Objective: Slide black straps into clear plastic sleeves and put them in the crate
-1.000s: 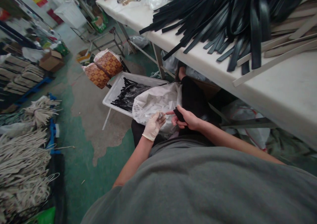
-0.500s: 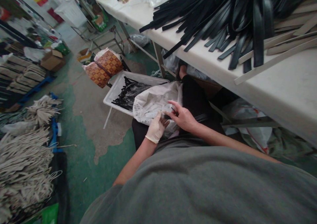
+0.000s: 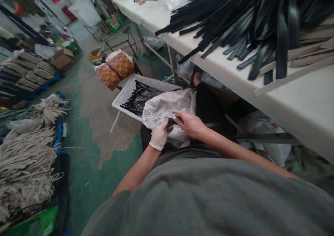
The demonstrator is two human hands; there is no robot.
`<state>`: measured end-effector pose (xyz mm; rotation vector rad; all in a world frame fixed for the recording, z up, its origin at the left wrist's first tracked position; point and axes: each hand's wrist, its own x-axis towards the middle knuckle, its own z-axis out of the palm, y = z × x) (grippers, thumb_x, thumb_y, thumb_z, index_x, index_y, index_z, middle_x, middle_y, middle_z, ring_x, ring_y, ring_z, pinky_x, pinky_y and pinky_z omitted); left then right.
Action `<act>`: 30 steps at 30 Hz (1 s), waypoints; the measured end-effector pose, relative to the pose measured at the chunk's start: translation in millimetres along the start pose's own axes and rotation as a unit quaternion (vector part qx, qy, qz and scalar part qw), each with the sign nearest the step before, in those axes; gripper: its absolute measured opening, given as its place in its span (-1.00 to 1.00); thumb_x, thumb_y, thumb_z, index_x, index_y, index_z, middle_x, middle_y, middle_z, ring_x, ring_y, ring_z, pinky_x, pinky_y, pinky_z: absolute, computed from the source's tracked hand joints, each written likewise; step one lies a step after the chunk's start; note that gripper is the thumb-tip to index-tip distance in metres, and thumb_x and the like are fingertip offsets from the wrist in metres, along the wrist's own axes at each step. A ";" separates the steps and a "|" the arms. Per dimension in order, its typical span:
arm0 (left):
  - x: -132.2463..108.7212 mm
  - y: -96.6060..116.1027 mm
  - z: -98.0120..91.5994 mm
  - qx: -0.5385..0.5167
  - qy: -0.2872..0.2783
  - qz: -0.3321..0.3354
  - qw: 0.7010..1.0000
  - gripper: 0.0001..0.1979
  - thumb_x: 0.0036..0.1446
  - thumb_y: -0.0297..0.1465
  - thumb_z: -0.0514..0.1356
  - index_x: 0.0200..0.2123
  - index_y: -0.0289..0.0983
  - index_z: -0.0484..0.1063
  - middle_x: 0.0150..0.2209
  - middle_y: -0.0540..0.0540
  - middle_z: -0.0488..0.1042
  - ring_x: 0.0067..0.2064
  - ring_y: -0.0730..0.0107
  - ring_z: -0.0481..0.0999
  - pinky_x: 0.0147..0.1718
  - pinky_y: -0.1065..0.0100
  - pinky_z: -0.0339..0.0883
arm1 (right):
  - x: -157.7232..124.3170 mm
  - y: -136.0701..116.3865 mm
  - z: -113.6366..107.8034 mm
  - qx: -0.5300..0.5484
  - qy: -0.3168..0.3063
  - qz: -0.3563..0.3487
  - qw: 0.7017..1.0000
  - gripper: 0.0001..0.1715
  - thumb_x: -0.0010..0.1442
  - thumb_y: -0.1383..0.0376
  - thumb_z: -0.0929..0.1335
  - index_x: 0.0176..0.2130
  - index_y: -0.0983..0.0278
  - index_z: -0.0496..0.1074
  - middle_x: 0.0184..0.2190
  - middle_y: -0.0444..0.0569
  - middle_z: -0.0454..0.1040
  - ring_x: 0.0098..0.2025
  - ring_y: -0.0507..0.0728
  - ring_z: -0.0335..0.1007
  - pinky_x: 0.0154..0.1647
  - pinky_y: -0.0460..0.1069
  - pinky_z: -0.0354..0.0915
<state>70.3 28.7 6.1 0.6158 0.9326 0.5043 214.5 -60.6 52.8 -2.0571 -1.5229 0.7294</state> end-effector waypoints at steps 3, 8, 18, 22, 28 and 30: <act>-7.1 29.8 -22.4 0.014 0.025 0.028 0.999 -0.80 -0.04 -0.32 0.41 -0.41 -0.31 0.51 -0.38 -0.05 0.58 -0.31 0.43 0.56 -0.21 0.40 0.33 | -0.6 1.7 -18.1 0.081 -0.154 0.010 0.985 -0.60 0.35 0.15 0.18 -0.17 0.29 0.50 -0.44 -0.06 0.56 -0.53 0.04 0.39 -0.47 -0.07 0.20; -33.4 35.3 -25.0 -0.002 -0.055 0.034 0.998 -0.71 -0.02 -0.23 0.39 -0.33 -0.36 0.58 -0.30 -0.17 0.61 -0.21 0.28 0.60 -0.17 0.35 0.38 | 8.4 -22.7 -8.7 -0.017 -0.164 -0.031 0.986 -0.70 0.29 0.19 0.24 -0.39 0.25 0.44 -0.57 -0.11 0.46 -0.55 0.03 0.31 -0.51 -0.06 0.06; -62.0 41.2 -45.9 -0.130 0.061 0.211 0.967 -0.71 -0.19 -0.26 0.48 -0.42 -0.32 0.58 -0.37 -0.10 0.61 -0.27 0.32 0.60 -0.14 0.31 0.41 | 22.0 -44.3 3.0 0.032 -0.133 -0.058 0.989 -0.56 0.29 0.09 0.16 -0.49 0.24 0.36 -0.60 -0.10 0.45 -0.61 0.03 0.24 -0.51 -0.06 0.08; -60.9 25.0 -60.3 -0.098 0.097 0.219 0.966 -0.72 -0.19 -0.25 0.48 -0.47 -0.32 0.57 -0.43 -0.05 0.59 -0.34 0.39 0.57 -0.19 0.34 0.40 | 24.4 -55.5 3.9 -0.002 -0.141 -0.072 0.987 -0.58 0.26 0.10 0.19 -0.52 0.23 0.34 -0.63 -0.11 0.43 -0.60 0.04 0.22 -0.50 -0.05 0.05; -67.6 2.2 -53.3 -0.014 0.069 0.202 0.977 -0.71 -0.06 -0.22 0.41 -0.34 -0.32 0.60 -0.34 -0.10 0.61 -0.24 0.32 0.57 -0.09 0.30 0.35 | 22.8 -71.2 22.2 -0.029 -0.122 -0.113 0.986 -0.58 0.27 0.12 0.19 -0.54 0.22 0.30 -0.64 -0.10 0.38 -0.55 0.07 0.25 -0.46 -0.05 0.04; -69.2 2.6 -49.7 -0.028 0.044 0.188 0.981 -0.66 -0.07 -0.20 0.41 -0.27 -0.30 0.59 -0.28 -0.13 0.61 -0.18 0.26 0.58 -0.07 0.28 0.35 | 23.3 -70.6 25.4 -0.026 -0.117 -0.124 0.985 -0.57 0.28 0.12 0.18 -0.55 0.22 0.29 -0.64 -0.09 0.37 -0.53 0.07 0.27 -0.45 -0.05 0.05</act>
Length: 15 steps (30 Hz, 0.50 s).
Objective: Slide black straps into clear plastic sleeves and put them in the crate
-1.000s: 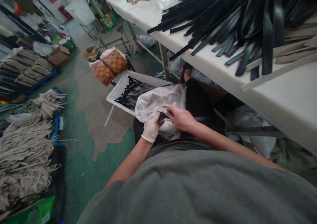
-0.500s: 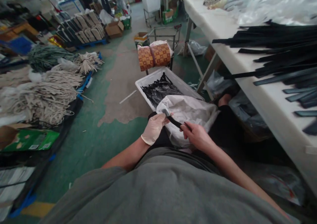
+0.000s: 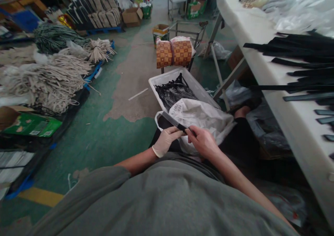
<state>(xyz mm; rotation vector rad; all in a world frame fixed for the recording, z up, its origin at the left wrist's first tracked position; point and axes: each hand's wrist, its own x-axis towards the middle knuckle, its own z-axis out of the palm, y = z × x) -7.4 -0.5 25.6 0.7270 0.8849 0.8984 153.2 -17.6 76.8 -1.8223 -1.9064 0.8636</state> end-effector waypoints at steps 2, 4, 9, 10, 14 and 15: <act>2.9 3.5 1.1 -0.064 0.019 0.000 0.998 -0.59 -0.06 -0.13 0.39 -0.19 -0.26 0.57 -0.21 -0.14 0.61 -0.14 0.24 0.58 -0.09 0.27 0.37 | 0.8 2.4 2.4 -0.005 -0.003 0.005 1.000 -0.57 0.28 0.12 0.18 -0.55 0.22 0.30 -0.65 -0.10 0.36 -0.53 0.07 0.27 -0.45 -0.05 0.05; 9.3 11.6 -1.8 -0.120 0.073 0.009 0.990 -0.58 -0.09 -0.10 0.39 -0.24 -0.25 0.55 -0.23 -0.12 0.60 -0.18 0.28 0.59 -0.14 0.28 0.39 | 1.2 3.9 4.3 -0.007 -0.021 0.025 0.999 -0.57 0.29 0.12 0.18 -0.53 0.22 0.32 -0.66 -0.11 0.35 -0.56 0.07 0.27 -0.46 -0.05 0.06; 18.2 68.7 -26.5 -0.017 0.138 0.199 0.970 -0.72 -0.20 -0.25 0.47 -0.42 -0.26 0.56 -0.38 -0.01 0.59 -0.27 0.32 0.58 -0.18 0.32 0.41 | -2.4 -4.5 0.9 0.074 -0.079 0.012 0.994 -0.60 0.32 0.10 0.15 -0.40 0.22 0.37 -0.63 -0.15 0.40 -0.56 0.05 0.34 -0.43 -0.07 0.16; 17.7 83.1 -32.7 0.008 0.145 0.259 0.955 -0.74 -0.20 -0.27 0.48 -0.41 -0.24 0.57 -0.36 0.00 0.59 -0.22 0.30 0.58 -0.15 0.32 0.41 | -3.4 -7.6 -1.0 0.091 -0.074 0.002 0.993 -0.60 0.32 0.09 0.15 -0.38 0.22 0.37 -0.61 -0.15 0.42 -0.54 0.05 0.35 -0.42 -0.07 0.18; 19.6 107.1 -49.6 -0.006 0.188 0.345 0.920 -0.74 -0.18 -0.28 0.47 -0.39 -0.21 0.56 -0.33 0.04 0.58 -0.17 0.32 0.58 -0.13 0.34 0.42 | -4.3 -15.4 -3.8 0.143 -0.071 -0.015 0.987 -0.59 0.31 0.09 0.15 -0.39 0.23 0.37 -0.59 -0.13 0.43 -0.52 0.05 0.36 -0.39 -0.07 0.22; 21.9 100.5 -51.4 -0.029 0.201 0.311 0.928 -0.74 -0.16 -0.29 0.46 -0.38 -0.21 0.55 -0.35 0.05 0.58 -0.21 0.37 0.58 -0.17 0.38 0.43 | -3.7 -14.8 -2.4 0.153 -0.083 -0.009 0.985 -0.58 0.31 0.08 0.15 -0.41 0.23 0.36 -0.61 -0.14 0.41 -0.54 0.04 0.35 -0.41 -0.07 0.22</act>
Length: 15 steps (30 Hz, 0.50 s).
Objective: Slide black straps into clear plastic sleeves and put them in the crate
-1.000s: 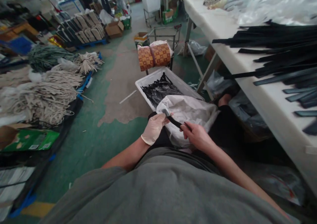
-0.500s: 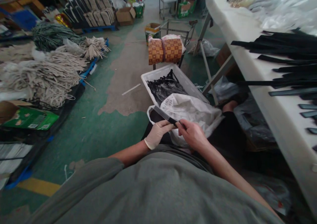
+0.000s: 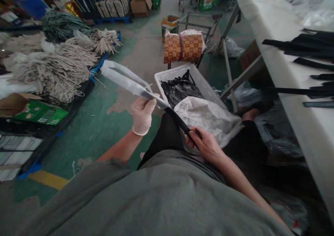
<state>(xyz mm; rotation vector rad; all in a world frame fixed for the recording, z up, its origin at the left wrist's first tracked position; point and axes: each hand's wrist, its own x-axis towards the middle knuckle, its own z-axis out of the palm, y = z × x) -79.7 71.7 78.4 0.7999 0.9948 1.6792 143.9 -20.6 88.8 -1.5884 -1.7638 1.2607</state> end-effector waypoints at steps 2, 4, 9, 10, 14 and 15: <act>-10.6 -23.8 -4.7 -0.029 0.052 -0.148 0.987 -0.77 -0.11 -0.29 0.44 -0.39 -0.24 0.51 -0.43 0.05 0.55 -0.35 0.48 0.56 -0.29 0.46 0.42 | 1.0 5.9 2.5 0.007 -0.021 0.027 0.999 -0.54 0.31 0.05 0.16 -0.48 0.23 0.33 -0.65 -0.15 0.38 -0.61 0.03 0.29 -0.46 -0.07 0.20; -28.9 -51.6 -10.4 -0.068 0.110 -0.323 0.937 -0.79 -0.04 -0.31 0.40 -0.43 -0.27 0.47 -0.51 0.05 0.50 -0.47 0.56 0.49 -0.39 0.51 0.38 | -0.8 15.8 3.2 -0.012 -0.027 0.055 0.998 -0.52 0.28 0.01 0.19 -0.52 0.23 0.31 -0.69 -0.15 0.33 -0.64 0.03 0.23 -0.52 -0.07 0.15; -72.6 -84.3 -17.6 -0.132 0.150 -0.486 0.851 -0.88 0.14 -0.38 0.28 -0.41 -0.29 0.45 -0.46 0.01 0.52 -0.45 0.56 0.51 -0.40 0.50 0.39 | -19.4 35.7 -10.5 -0.117 0.009 0.090 0.989 -0.53 0.19 -0.02 0.27 -0.56 0.24 0.33 -0.70 -0.13 0.29 -0.60 0.04 0.18 -0.55 -0.06 0.04; -77.3 -84.3 -16.2 -0.140 0.144 -0.490 0.848 -0.89 0.16 -0.39 0.27 -0.39 -0.29 0.46 -0.44 0.01 0.53 -0.43 0.55 0.52 -0.40 0.50 0.39 | -22.6 36.3 -13.3 -0.136 0.017 0.092 0.986 -0.54 0.18 0.00 0.27 -0.58 0.24 0.32 -0.70 -0.13 0.30 -0.59 0.04 0.17 -0.55 -0.06 0.03; -88.7 -81.7 -4.6 -0.141 0.119 -0.525 0.831 -0.89 0.12 -0.41 0.31 -0.38 -0.31 0.45 -0.44 0.00 0.51 -0.44 0.54 0.52 -0.44 0.50 0.39 | -21.8 29.6 -11.4 -0.162 0.038 0.080 0.983 -0.55 0.17 0.04 0.26 -0.60 0.24 0.29 -0.71 -0.13 0.27 -0.60 0.02 0.13 -0.55 -0.06 0.01; -90.7 -81.4 -1.7 -0.137 0.116 -0.534 0.826 -0.88 0.10 -0.41 0.32 -0.39 -0.31 0.44 -0.46 0.00 0.49 -0.45 0.53 0.52 -0.45 0.50 0.39 | -18.8 27.4 -8.3 -0.153 0.037 0.075 0.985 -0.56 0.17 0.04 0.26 -0.60 0.24 0.28 -0.71 -0.13 0.27 -0.61 0.02 0.13 -0.55 -0.06 0.02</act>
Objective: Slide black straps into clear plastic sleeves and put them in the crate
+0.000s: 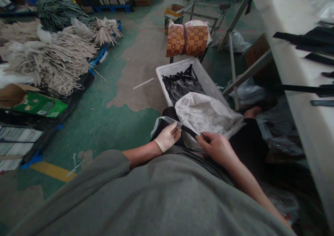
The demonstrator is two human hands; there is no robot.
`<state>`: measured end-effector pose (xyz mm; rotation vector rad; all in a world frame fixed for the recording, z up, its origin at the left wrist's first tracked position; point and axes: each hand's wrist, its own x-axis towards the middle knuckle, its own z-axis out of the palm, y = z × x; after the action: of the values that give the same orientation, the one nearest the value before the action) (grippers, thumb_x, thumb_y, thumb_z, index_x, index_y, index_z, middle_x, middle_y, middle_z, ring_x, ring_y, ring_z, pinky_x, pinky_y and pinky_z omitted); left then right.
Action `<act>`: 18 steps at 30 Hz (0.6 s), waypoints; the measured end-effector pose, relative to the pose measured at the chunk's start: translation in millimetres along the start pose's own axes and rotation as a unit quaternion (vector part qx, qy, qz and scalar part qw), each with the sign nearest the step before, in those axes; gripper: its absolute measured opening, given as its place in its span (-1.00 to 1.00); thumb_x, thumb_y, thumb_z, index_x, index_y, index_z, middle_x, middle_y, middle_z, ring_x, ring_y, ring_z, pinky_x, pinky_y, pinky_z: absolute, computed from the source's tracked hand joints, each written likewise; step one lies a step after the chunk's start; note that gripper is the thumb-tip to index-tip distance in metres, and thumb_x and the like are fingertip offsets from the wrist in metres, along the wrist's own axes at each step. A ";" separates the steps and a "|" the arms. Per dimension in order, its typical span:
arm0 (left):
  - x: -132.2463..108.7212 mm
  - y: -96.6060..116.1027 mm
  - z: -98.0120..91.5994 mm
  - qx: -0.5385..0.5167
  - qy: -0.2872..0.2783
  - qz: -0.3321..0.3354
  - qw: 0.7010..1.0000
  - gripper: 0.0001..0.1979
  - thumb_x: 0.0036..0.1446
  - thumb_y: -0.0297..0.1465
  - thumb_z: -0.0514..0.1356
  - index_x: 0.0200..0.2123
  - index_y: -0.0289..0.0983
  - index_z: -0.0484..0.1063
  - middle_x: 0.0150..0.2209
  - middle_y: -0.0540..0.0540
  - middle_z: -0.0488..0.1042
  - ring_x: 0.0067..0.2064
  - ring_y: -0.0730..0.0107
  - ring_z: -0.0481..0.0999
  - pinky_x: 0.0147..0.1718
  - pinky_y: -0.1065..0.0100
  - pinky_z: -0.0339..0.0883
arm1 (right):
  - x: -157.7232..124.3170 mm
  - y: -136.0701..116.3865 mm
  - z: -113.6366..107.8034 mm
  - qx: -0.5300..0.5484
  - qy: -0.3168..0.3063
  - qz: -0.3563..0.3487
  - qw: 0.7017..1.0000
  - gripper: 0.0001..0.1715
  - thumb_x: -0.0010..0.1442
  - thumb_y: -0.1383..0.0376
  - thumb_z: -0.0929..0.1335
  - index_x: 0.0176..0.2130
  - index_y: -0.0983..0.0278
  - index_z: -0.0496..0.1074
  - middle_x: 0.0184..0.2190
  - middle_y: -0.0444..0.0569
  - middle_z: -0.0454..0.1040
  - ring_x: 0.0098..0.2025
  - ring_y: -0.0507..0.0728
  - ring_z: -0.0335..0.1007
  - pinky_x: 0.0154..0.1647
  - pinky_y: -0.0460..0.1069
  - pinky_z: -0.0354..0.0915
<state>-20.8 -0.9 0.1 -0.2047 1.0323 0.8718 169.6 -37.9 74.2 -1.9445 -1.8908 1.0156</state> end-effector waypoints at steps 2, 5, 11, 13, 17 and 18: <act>-2.1 -3.7 3.1 0.007 0.001 -0.010 1.000 -0.84 0.08 -0.42 0.34 -0.43 -0.31 0.41 -0.50 0.02 0.45 -0.48 0.53 0.50 -0.47 0.50 0.38 | 4.7 -5.6 4.7 0.044 -0.022 -0.004 0.999 -0.57 0.18 0.05 0.25 -0.58 0.24 0.30 -0.71 -0.13 0.28 -0.61 0.03 0.17 -0.56 -0.06 0.06; -6.4 -4.4 5.7 0.007 -0.009 -0.017 1.000 -0.82 0.09 -0.40 0.33 -0.45 -0.31 0.40 -0.53 0.04 0.41 -0.52 0.54 0.48 -0.49 0.49 0.38 | 7.6 -7.2 5.6 0.120 -0.072 0.011 0.990 -0.57 0.21 0.03 0.22 -0.52 0.24 0.35 -0.71 -0.14 0.32 -0.63 0.04 0.22 -0.56 -0.07 0.12; -10.4 -6.9 7.3 0.050 -0.038 -0.032 0.998 -0.81 0.05 -0.37 0.36 -0.43 -0.30 0.41 -0.45 -0.03 0.46 -0.42 0.49 0.52 -0.42 0.47 0.40 | 2.3 1.9 -3.0 0.064 -0.048 0.011 0.997 -0.57 0.21 0.04 0.23 -0.53 0.23 0.36 -0.70 -0.13 0.36 -0.61 0.06 0.28 -0.53 -0.06 0.14; -6.7 -7.3 5.5 0.055 -0.035 -0.043 0.997 -0.78 0.06 -0.30 0.36 -0.42 -0.30 0.42 -0.40 -0.06 0.48 -0.37 0.45 0.53 -0.37 0.44 0.42 | -0.3 5.0 -3.3 0.069 -0.044 0.008 0.997 -0.57 0.22 0.04 0.23 -0.55 0.23 0.33 -0.70 -0.13 0.36 -0.61 0.05 0.28 -0.53 -0.06 0.14; 4.2 -4.3 0.5 0.021 -0.012 -0.020 1.000 -0.74 0.10 -0.22 0.32 -0.41 -0.29 0.43 -0.42 -0.03 0.47 -0.39 0.46 0.51 -0.36 0.42 0.43 | -5.4 9.6 -3.6 0.073 -0.059 0.017 0.995 -0.56 0.25 0.04 0.22 -0.53 0.23 0.33 -0.68 -0.12 0.39 -0.60 0.06 0.28 -0.52 -0.06 0.13; 6.4 -3.9 -0.3 0.017 -0.005 -0.011 1.000 -0.76 0.10 -0.24 0.32 -0.42 -0.29 0.43 -0.45 -0.02 0.46 -0.42 0.49 0.49 -0.38 0.44 0.41 | -6.4 9.8 -4.0 0.065 -0.068 0.017 0.995 -0.55 0.26 0.03 0.22 -0.52 0.23 0.34 -0.67 -0.11 0.41 -0.60 0.06 0.29 -0.51 -0.05 0.13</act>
<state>-16.8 -0.2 -6.2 -0.1833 1.0326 0.8342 180.3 -44.0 73.0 -1.8832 -1.8153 1.2765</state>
